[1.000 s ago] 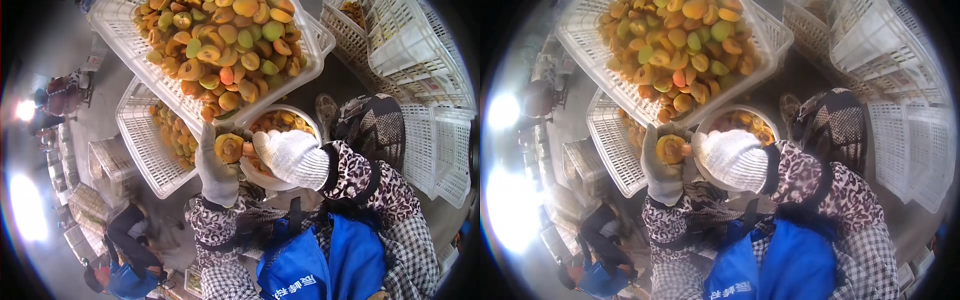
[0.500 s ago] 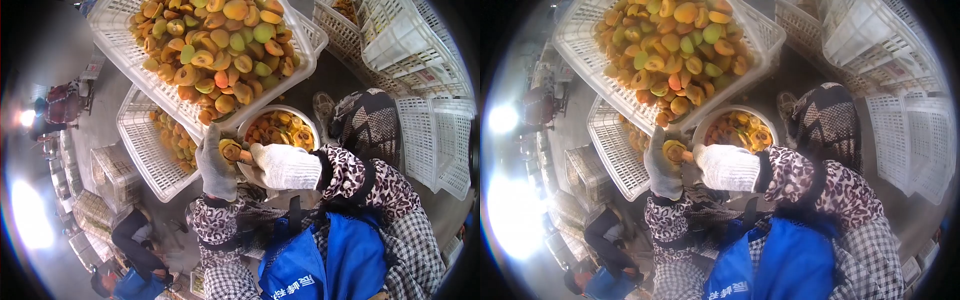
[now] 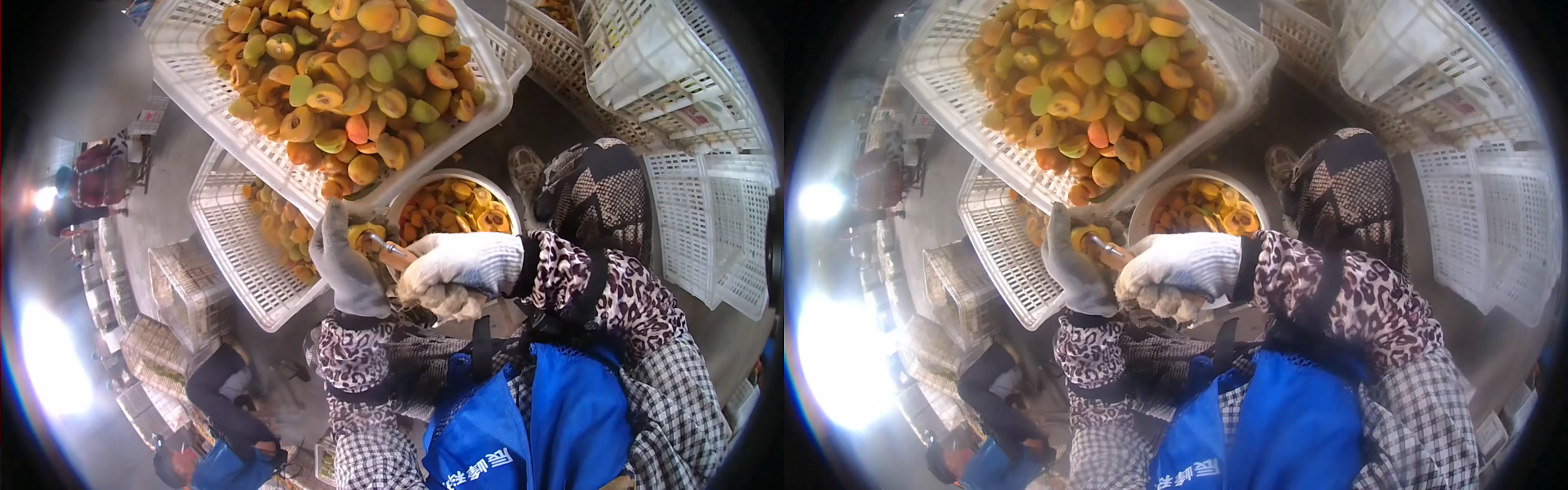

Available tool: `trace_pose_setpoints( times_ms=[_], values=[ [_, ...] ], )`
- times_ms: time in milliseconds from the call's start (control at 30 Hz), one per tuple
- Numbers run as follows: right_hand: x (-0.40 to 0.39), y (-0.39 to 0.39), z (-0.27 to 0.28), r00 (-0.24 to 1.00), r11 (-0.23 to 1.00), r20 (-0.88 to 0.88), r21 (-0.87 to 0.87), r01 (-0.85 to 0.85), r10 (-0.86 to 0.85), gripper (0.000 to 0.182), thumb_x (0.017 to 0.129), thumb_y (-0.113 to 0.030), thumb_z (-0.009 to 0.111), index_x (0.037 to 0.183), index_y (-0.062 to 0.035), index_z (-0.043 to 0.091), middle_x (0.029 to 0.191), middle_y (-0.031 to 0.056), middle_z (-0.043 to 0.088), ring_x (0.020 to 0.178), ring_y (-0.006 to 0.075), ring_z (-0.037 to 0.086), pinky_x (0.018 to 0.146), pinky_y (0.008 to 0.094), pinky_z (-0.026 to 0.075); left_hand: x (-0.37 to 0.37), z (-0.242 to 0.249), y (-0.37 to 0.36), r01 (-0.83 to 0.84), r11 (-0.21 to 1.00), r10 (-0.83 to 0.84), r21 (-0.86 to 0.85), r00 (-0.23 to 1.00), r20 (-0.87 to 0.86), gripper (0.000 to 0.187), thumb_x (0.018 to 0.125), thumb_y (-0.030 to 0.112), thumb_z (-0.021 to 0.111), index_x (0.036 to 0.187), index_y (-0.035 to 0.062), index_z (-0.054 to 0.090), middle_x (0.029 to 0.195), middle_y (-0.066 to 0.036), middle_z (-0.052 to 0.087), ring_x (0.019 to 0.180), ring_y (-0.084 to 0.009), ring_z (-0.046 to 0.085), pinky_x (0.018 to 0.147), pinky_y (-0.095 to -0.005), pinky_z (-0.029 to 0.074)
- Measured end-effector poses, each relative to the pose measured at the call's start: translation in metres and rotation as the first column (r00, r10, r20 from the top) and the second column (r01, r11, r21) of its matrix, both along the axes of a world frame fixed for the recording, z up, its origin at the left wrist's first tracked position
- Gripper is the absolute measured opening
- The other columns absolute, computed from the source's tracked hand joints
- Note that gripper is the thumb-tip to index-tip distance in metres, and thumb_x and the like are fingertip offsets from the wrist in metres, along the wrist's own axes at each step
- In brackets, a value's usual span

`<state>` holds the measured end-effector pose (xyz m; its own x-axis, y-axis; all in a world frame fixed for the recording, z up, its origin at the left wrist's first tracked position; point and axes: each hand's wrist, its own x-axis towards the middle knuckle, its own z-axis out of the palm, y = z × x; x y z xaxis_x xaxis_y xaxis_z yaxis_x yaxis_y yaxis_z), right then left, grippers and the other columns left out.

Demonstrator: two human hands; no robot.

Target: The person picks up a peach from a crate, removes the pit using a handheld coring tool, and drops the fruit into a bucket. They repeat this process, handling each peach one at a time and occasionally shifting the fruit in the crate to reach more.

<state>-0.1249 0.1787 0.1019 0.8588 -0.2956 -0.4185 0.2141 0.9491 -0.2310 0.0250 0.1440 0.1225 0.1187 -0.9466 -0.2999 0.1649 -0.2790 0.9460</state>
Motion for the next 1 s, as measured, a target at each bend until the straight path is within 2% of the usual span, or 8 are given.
trace_pose_setpoints(
  times_ms=[300,500,633,700,767,867,900,1000],
  values=[
    [-0.004,-0.007,-0.029,0.942,0.737,-0.330,-0.652,-0.181,-0.060,0.029,0.082,-0.022,0.060,0.103,-0.0017,0.060,0.079,0.0072,0.066,0.077,0.0225,0.065,0.069,0.0363,0.051,0.014,-0.009,-0.008,0.154,0.934,0.026,0.322,0.870,-0.492,0.032,0.100,0.036,0.048,0.085,0.0084,0.050,0.076,-0.011,0.059,0.067,-0.0246,0.061,0.061,-0.0347,0.052],
    [-0.015,-0.003,-0.009,0.682,-0.020,-0.648,-0.720,-0.694,-0.338,0.026,0.082,-0.027,0.063,0.100,-0.0088,0.060,0.078,0.0146,0.067,0.074,0.0363,0.066,0.064,0.0438,0.052,0.028,-0.014,-0.010,0.368,0.842,-0.030,0.395,0.763,-0.646,0.031,0.102,0.039,0.043,0.098,0.0092,0.053,0.085,-0.009,0.058,0.076,-0.0210,0.060,0.070,-0.0343,0.054],
    [-0.035,0.015,-0.082,0.276,-0.060,-0.811,-0.287,-0.956,-0.515,0.019,0.083,-0.021,0.060,0.097,-0.0069,0.061,0.074,0.0145,0.067,0.069,0.0343,0.068,0.057,0.0429,0.053,0.055,-0.026,-0.021,0.090,0.993,-0.101,0.076,0.983,0.155,0.029,0.102,0.034,0.047,0.105,0.0066,0.057,0.090,-0.009,0.060,0.088,-0.0202,0.059,0.077,-0.0329,0.051],
    [-0.038,0.017,-0.076,0.124,0.259,-0.916,-0.235,-0.937,-0.382,0.016,0.085,-0.018,0.060,0.091,-0.0033,0.062,0.072,0.0163,0.067,0.070,0.0350,0.068,0.056,0.0440,0.053,0.049,-0.017,-0.033,-0.194,0.949,0.270,-0.249,0.906,0.326,0.021,0.097,0.023,0.058,0.108,0.0044,0.060,0.091,-0.010,0.061,0.092,-0.0239,0.059,0.083,-0.0373,0.047],
    [-0.046,0.030,-0.069,0.212,0.169,-0.863,-0.319,-0.932,-0.459,0.016,0.085,-0.019,0.060,0.088,-0.0027,0.061,0.071,0.0170,0.067,0.071,0.0347,0.069,0.060,0.0461,0.054,0.073,-0.024,-0.049,0.312,0.733,0.613,-0.604,0.084,0.786,0.023,0.090,0.015,0.064,0.110,0.0046,0.060,0.095,-0.012,0.063,0.090,-0.0273,0.060,0.082,-0.0420,0.048],
    [-0.050,0.028,-0.055,0.232,0.224,-0.849,-0.371,-0.901,-0.475,0.018,0.085,-0.021,0.059,0.086,-0.0038,0.059,0.074,0.0181,0.067,0.072,0.0346,0.069,0.061,0.0461,0.054,0.050,-0.055,-0.066,0.551,0.778,0.158,-0.302,0.293,0.943,0.029,0.087,0.021,0.066,0.112,0.0072,0.059,0.097,-0.014,0.064,0.092,-0.0322,0.061,0.081,-0.0447,0.049],
    [-0.046,0.023,-0.046,0.240,0.254,-0.858,-0.383,-0.888,-0.454,0.016,0.085,-0.018,0.058,0.092,-0.0040,0.060,0.080,0.0179,0.068,0.076,0.0350,0.069,0.065,0.0441,0.054,0.028,-0.061,-0.070,0.455,0.889,-0.114,0.048,0.118,0.986,0.033,0.086,0.027,0.065,0.113,0.0097,0.058,0.098,-0.017,0.064,0.094,-0.0348,0.062,0.080,-0.0457,0.050],
    [-0.053,0.017,-0.031,0.319,0.244,-0.828,-0.464,-0.851,-0.462,0.019,0.087,-0.019,0.054,0.101,-0.0072,0.058,0.086,0.0178,0.068,0.081,0.0343,0.068,0.068,0.0433,0.054,0.015,-0.107,-0.086,0.470,0.862,-0.201,0.189,-0.024,0.979,0.034,0.086,0.032,0.063,0.112,0.0108,0.057,0.095,-0.019,0.063,0.092,-0.0388,0.061,0.080,-0.0474,0.049]
  ],
)
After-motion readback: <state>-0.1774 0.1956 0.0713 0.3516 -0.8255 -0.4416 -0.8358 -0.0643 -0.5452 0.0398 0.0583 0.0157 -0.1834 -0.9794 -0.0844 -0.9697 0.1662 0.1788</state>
